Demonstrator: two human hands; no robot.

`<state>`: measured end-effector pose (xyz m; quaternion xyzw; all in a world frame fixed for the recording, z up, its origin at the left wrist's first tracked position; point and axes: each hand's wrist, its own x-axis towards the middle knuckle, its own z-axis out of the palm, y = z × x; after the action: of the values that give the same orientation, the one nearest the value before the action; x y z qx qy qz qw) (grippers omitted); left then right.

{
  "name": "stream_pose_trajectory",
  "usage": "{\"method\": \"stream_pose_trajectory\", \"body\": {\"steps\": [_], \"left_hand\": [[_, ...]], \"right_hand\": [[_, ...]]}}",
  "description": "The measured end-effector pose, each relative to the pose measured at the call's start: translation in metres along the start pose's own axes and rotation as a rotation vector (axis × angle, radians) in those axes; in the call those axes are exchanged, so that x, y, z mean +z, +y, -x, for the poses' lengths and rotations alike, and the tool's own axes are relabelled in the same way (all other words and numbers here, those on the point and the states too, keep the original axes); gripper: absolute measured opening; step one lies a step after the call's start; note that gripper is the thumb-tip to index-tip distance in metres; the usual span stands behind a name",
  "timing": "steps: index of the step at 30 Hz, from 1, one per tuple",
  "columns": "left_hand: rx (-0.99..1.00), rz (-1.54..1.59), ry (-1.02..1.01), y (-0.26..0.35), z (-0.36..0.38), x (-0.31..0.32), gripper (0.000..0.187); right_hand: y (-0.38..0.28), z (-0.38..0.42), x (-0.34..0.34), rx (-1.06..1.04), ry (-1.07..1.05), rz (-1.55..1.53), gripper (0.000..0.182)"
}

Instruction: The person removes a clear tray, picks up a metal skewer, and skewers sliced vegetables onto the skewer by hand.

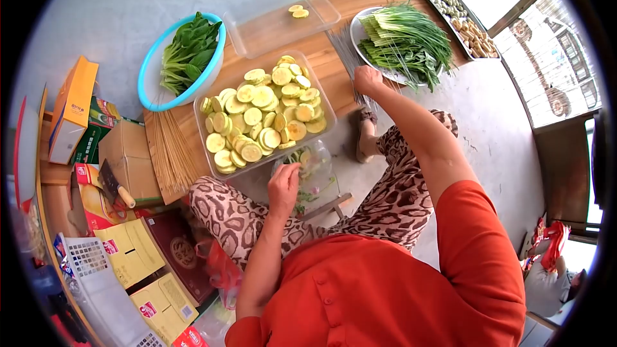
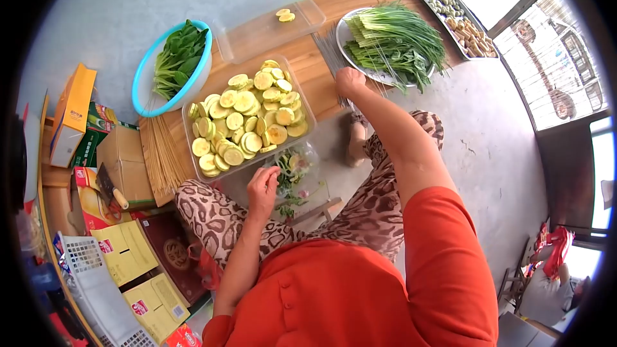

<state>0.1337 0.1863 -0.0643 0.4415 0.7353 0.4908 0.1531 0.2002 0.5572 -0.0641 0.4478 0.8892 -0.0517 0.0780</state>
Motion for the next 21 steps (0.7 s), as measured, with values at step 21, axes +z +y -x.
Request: {"method": "stream_pose_trajectory", "body": {"steps": [21], "left_hand": [[-0.284, 0.446, 0.034, 0.027, -0.017, -0.011, 0.021]], "right_hand": [[-0.029, 0.173, -0.076, -0.214, -0.604, -1.373, 0.017]]}}
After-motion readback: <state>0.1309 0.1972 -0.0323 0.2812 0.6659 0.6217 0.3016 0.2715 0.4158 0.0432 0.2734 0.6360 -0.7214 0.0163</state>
